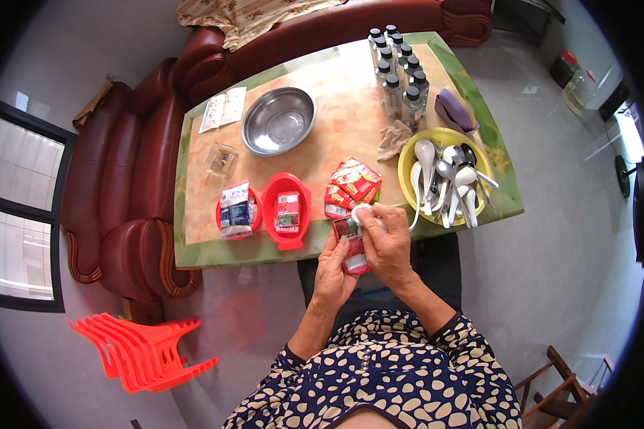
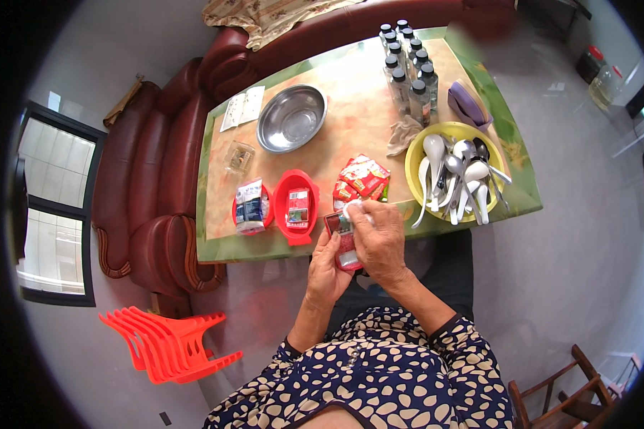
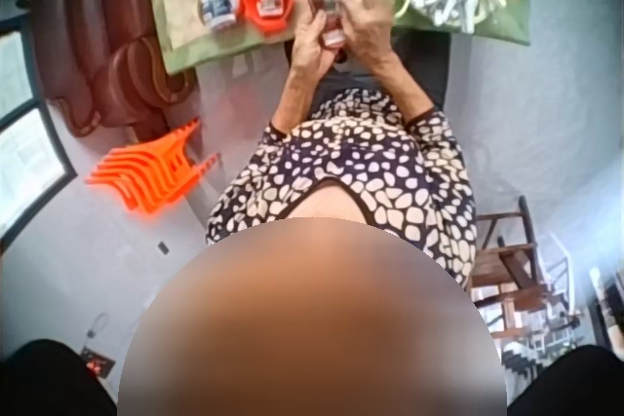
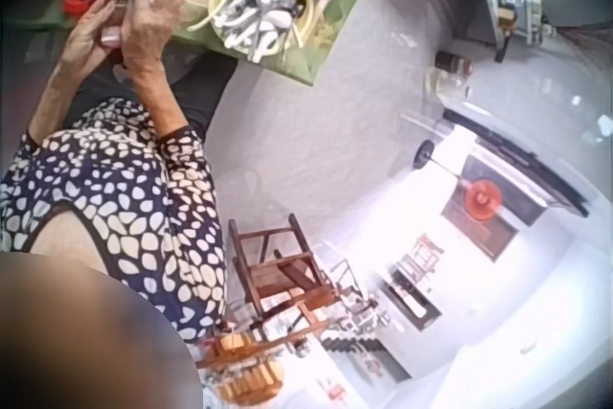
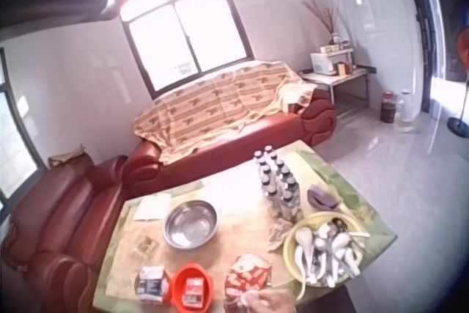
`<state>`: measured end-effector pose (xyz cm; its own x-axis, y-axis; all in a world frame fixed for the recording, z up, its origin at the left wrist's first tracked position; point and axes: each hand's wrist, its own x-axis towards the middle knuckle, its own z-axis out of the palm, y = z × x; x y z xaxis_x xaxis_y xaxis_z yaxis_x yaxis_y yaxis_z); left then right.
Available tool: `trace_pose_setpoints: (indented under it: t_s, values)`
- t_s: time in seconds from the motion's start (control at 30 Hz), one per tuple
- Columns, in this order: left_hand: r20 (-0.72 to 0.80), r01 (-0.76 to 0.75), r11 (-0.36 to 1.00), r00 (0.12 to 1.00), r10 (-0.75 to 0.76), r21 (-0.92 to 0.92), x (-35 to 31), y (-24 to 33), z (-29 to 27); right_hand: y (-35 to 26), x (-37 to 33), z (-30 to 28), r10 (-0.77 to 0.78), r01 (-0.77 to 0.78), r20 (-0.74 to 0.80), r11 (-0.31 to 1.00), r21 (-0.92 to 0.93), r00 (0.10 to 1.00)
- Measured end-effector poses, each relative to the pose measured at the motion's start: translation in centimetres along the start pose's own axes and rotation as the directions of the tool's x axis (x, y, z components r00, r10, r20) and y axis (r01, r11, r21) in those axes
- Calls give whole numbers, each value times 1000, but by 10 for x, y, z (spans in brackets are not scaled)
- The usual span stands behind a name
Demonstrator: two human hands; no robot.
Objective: The person sits at a table and wipes the surfaces of multiple small packets with a white cloth. They handle the packets one at a time, turning them over to clean different sides, and place them into a red plastic container. The person also moves a stack of packets and a red bowl on the table during the process.
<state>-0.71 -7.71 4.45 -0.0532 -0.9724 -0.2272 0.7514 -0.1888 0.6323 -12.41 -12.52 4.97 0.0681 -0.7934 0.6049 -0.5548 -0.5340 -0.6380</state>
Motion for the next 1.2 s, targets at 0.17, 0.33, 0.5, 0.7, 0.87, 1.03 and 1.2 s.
trace_pose_setpoints:
  t_s: [0.17,0.33,0.5,0.7,0.87,1.03,1.2]
  values:
    - [-36,75,978,996,-83,-193,2,4,-6,-6,-7,9,-226,213,160,973,93,961]
    - [-57,50,995,997,-56,-92,5,10,-17,-6,-28,-9,-274,242,286,960,144,918]
    - [-57,-40,996,998,36,-84,6,3,-18,2,-21,-13,-236,226,231,972,72,944]
    - [-63,-10,998,998,6,-56,3,4,-9,19,-6,5,34,-40,56,992,116,998]
    - [-60,-49,998,997,47,-36,5,9,-10,31,-10,-1,240,-252,97,956,153,966]
    - [-28,2,1000,1000,-2,-1,5,-1,-8,8,-7,-1,-11,-9,113,985,174,994]
    - [-11,17,997,1000,-17,69,-1,-4,-15,5,-6,2,-153,150,152,988,32,976]
